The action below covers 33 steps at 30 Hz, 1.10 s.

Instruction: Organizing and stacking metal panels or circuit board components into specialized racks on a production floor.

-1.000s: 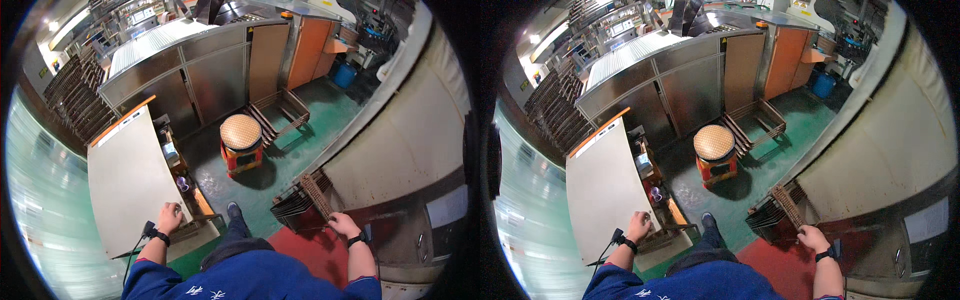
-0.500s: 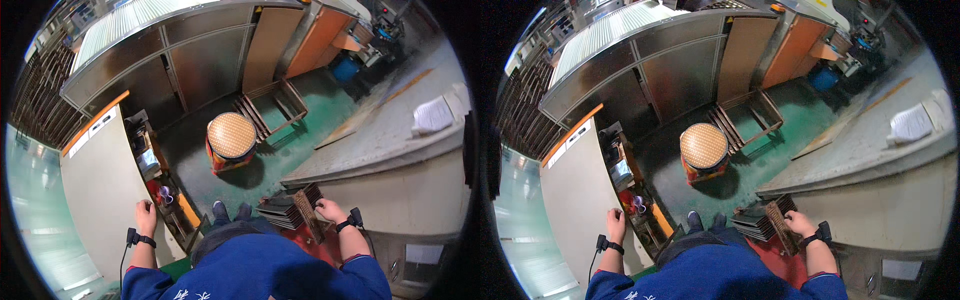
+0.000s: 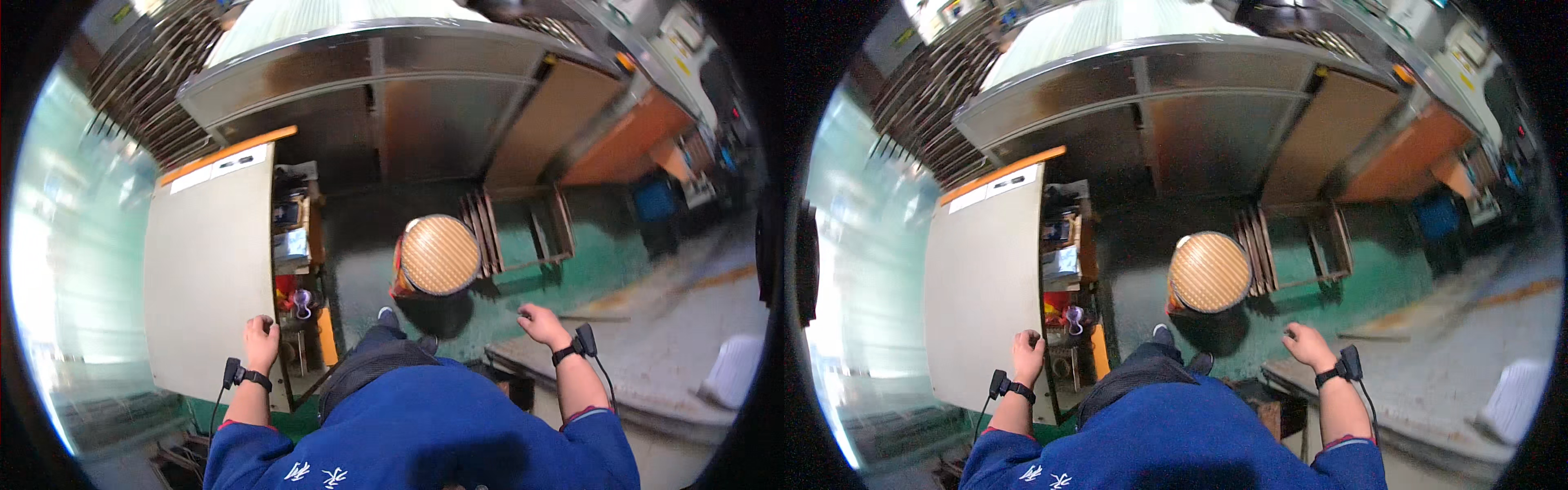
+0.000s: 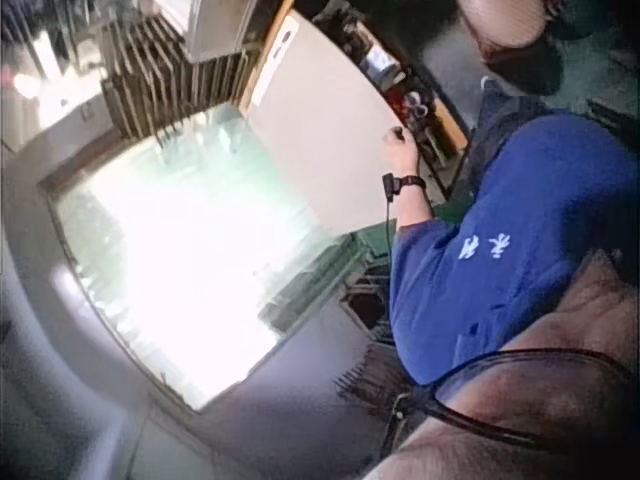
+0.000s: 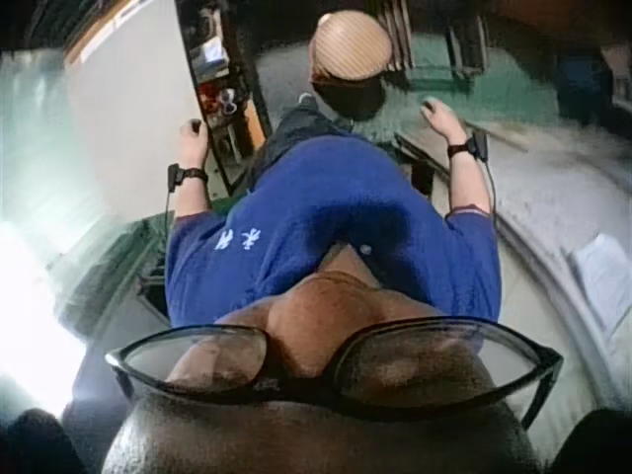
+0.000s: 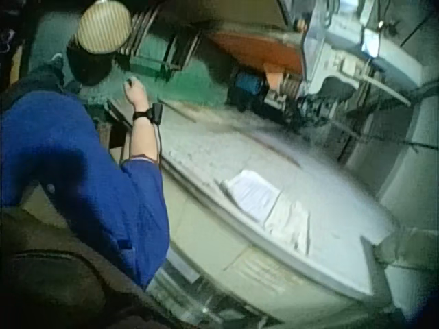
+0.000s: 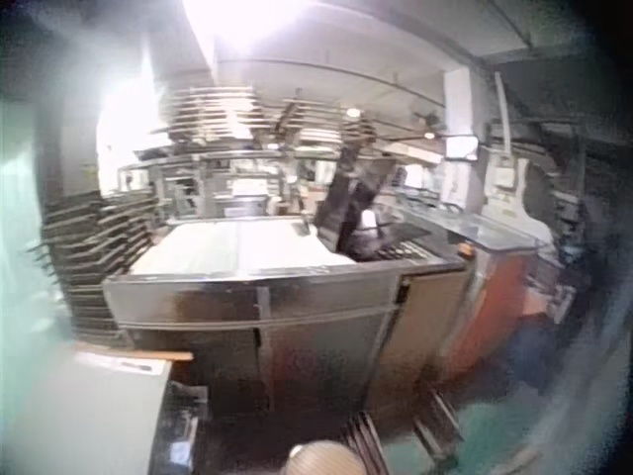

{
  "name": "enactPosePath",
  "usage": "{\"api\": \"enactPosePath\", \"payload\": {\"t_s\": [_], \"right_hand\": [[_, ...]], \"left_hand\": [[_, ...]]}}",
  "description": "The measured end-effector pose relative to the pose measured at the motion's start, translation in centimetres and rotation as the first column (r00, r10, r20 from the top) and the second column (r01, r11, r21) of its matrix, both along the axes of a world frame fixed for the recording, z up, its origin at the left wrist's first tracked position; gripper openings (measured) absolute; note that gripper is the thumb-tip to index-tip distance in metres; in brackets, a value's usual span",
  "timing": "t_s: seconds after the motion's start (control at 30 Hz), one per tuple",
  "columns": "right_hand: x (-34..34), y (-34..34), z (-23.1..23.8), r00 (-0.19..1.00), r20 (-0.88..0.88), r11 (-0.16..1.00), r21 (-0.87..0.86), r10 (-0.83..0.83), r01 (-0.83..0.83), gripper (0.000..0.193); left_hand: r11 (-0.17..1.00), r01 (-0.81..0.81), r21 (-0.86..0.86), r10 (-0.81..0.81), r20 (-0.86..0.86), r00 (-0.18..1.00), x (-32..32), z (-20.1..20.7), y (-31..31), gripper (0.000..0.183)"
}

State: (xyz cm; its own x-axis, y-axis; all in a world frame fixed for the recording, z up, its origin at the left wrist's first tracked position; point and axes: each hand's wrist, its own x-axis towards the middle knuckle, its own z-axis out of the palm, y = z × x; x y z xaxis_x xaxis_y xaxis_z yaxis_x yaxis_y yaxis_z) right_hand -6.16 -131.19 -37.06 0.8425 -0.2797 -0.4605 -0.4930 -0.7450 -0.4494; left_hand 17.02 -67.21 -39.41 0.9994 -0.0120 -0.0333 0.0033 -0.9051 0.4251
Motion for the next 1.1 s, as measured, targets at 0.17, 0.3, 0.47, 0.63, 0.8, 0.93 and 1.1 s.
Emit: {"api": "enactPosePath", "payload": {"t_s": [0.17, 0.3, 0.47, 0.63, 0.8, 0.93, 1.1], "right_hand": [[3.7, -2.4, -0.2, 0.99, -0.051, 0.99, -0.053, -0.133, 0.13, 0.034], [4.6, -2.1, 0.1, 0.976, -0.197, 0.995, -0.038, -0.095, 0.089, 0.035], [6.1, -2.9, -0.8, 0.97, -0.227, 0.996, -0.009, -0.091, 0.092, 0.036], [9.7, -4.1, -1.2, 0.987, -0.152, 0.999, -0.003, -0.048, 0.048, 0.036], [13.8, -2.3, 1.7, 0.991, -0.135, 0.998, 0.063, 0.018, -0.01, 0.032], [13.1, -5.1, 0.5, 0.985, -0.165, 0.991, 0.13, 0.047, -0.025, 0.033], [11.3, -13.7, -4.0, 0.987, -0.158, 0.989, 0.145, 0.024, -0.001, 0.034]], "left_hand": [[0.999, -0.003, 0.032, 0.004, -0.015, 1.0, 2.4, 0.2, -1.3, 0.015], [1.0, -0.003, -0.023, 0.002, -0.037, 0.999, 6.0, 1.1, -2.5, 0.016], [0.996, -0.004, -0.09, 0.0, -0.049, 0.999, 7.0, -0.2, -2.0, 0.016], [0.996, -0.011, -0.09, 0.011, -0.004, 1.0, 7.2, -1.2, -2.1, 0.017], [0.997, -0.066, -0.028, 0.066, 0.01, 0.998, 7.7, -1.2, -2.7, 0.017], [0.979, -0.191, 0.073, 0.197, -0.083, 0.977, 8.1, -0.2, -4.7, 0.018], [0.987, -0.094, 0.133, 0.095, 0.005, 0.996, 6.4, 0.7, -8.0, 0.022]]}}
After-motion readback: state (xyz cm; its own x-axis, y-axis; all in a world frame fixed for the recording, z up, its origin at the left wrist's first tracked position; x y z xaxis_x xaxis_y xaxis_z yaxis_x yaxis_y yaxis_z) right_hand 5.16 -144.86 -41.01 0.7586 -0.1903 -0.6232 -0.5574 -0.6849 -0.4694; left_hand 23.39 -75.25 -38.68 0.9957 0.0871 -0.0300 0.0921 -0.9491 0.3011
